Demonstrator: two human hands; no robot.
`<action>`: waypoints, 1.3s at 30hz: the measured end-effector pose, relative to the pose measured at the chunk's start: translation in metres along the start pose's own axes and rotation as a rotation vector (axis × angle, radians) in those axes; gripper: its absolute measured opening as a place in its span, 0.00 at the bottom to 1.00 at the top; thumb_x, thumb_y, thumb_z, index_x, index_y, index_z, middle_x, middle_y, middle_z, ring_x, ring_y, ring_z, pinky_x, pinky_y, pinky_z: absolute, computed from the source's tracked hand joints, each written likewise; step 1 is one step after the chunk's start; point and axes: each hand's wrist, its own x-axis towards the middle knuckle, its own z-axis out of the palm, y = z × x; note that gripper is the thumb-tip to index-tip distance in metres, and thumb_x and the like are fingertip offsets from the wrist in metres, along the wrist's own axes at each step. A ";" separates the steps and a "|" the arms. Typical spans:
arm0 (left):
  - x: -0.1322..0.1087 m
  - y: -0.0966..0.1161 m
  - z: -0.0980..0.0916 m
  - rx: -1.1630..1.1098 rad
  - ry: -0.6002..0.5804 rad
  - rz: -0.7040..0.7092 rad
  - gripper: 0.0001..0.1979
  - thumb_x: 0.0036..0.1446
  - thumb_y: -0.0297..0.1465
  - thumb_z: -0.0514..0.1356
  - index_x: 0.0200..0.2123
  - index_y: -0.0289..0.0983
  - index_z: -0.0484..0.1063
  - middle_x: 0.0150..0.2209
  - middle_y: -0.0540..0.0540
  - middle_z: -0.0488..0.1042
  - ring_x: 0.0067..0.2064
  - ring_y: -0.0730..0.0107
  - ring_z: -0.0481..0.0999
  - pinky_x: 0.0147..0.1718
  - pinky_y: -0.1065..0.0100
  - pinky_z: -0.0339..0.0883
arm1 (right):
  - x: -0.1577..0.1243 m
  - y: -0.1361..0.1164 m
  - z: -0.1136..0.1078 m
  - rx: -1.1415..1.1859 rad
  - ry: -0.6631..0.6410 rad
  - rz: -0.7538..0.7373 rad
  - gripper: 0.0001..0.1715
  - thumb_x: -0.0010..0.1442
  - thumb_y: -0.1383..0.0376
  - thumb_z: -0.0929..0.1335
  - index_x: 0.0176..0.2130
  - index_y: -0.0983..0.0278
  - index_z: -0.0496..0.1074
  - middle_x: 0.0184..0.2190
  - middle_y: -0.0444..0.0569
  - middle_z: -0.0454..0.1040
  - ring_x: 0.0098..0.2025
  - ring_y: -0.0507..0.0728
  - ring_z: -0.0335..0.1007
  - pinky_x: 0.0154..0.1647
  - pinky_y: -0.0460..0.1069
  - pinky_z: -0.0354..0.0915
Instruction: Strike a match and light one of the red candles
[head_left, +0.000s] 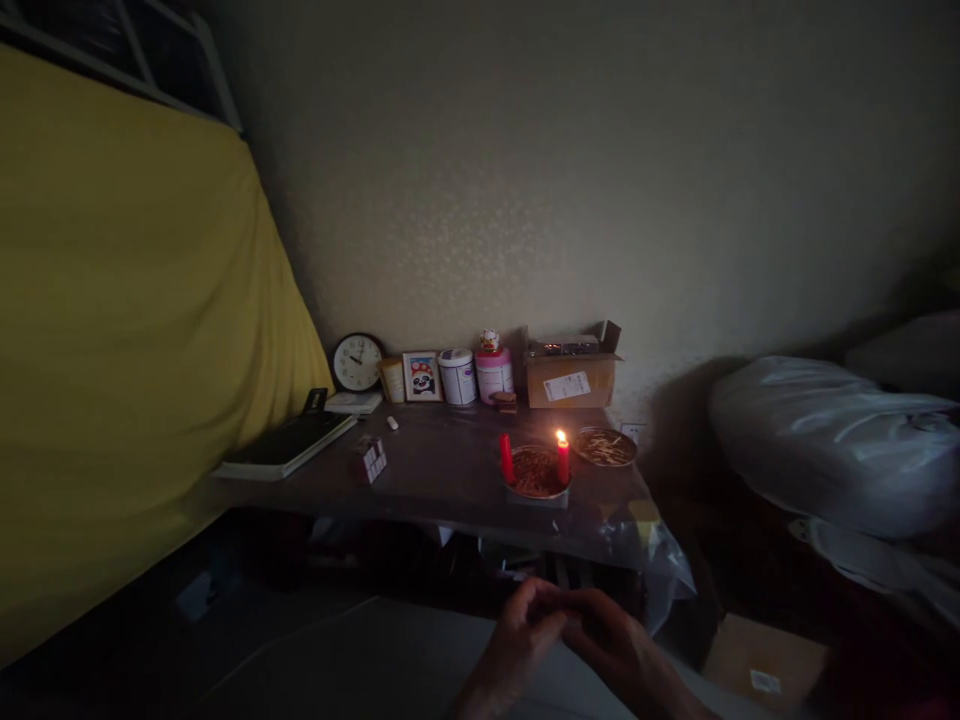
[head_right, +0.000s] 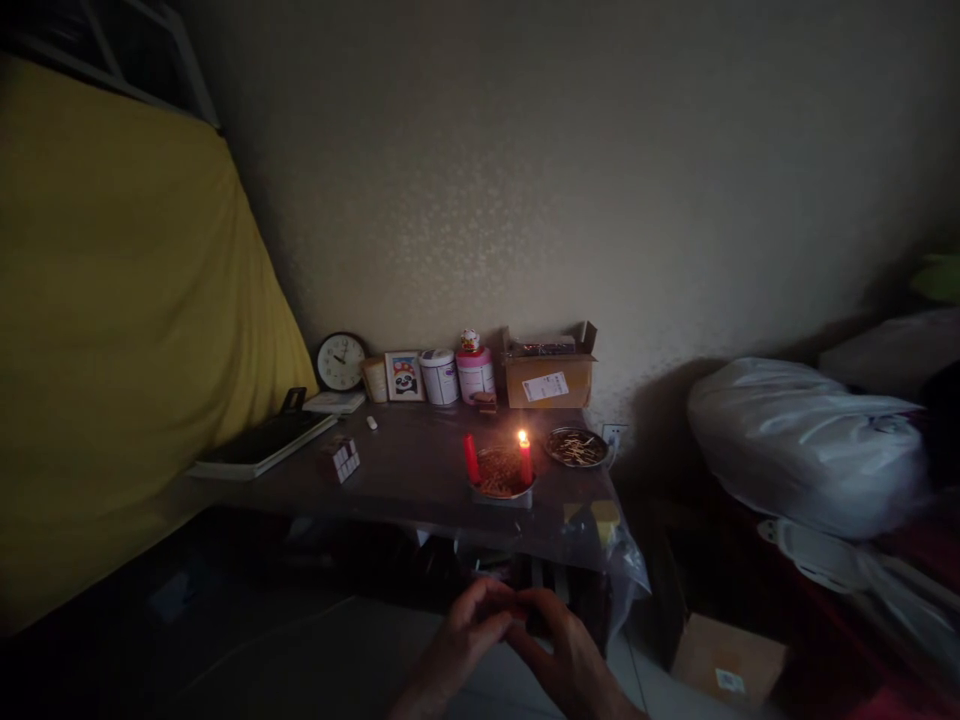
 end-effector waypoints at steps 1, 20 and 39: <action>0.000 -0.001 0.001 -0.001 -0.003 0.005 0.09 0.49 0.31 0.60 0.35 0.36 0.71 0.36 0.45 0.75 0.41 0.61 0.72 0.41 0.64 0.61 | 0.000 0.000 0.000 -0.005 0.004 -0.006 0.21 0.56 0.53 0.64 0.45 0.62 0.70 0.42 0.50 0.75 0.43 0.58 0.72 0.44 0.49 0.67; -0.001 0.004 0.003 0.023 0.006 0.004 0.08 0.47 0.29 0.60 0.34 0.38 0.72 0.35 0.47 0.75 0.40 0.63 0.71 0.42 0.65 0.61 | 0.001 0.005 0.002 -0.049 0.015 0.020 0.21 0.55 0.54 0.64 0.44 0.63 0.69 0.41 0.51 0.75 0.41 0.58 0.73 0.43 0.49 0.68; -0.001 -0.001 0.002 0.082 -0.013 0.009 0.09 0.48 0.28 0.58 0.36 0.37 0.71 0.35 0.49 0.76 0.39 0.66 0.72 0.41 0.67 0.62 | 0.000 0.005 0.004 -0.059 0.051 -0.005 0.19 0.55 0.55 0.64 0.44 0.62 0.69 0.40 0.50 0.76 0.39 0.57 0.74 0.40 0.48 0.69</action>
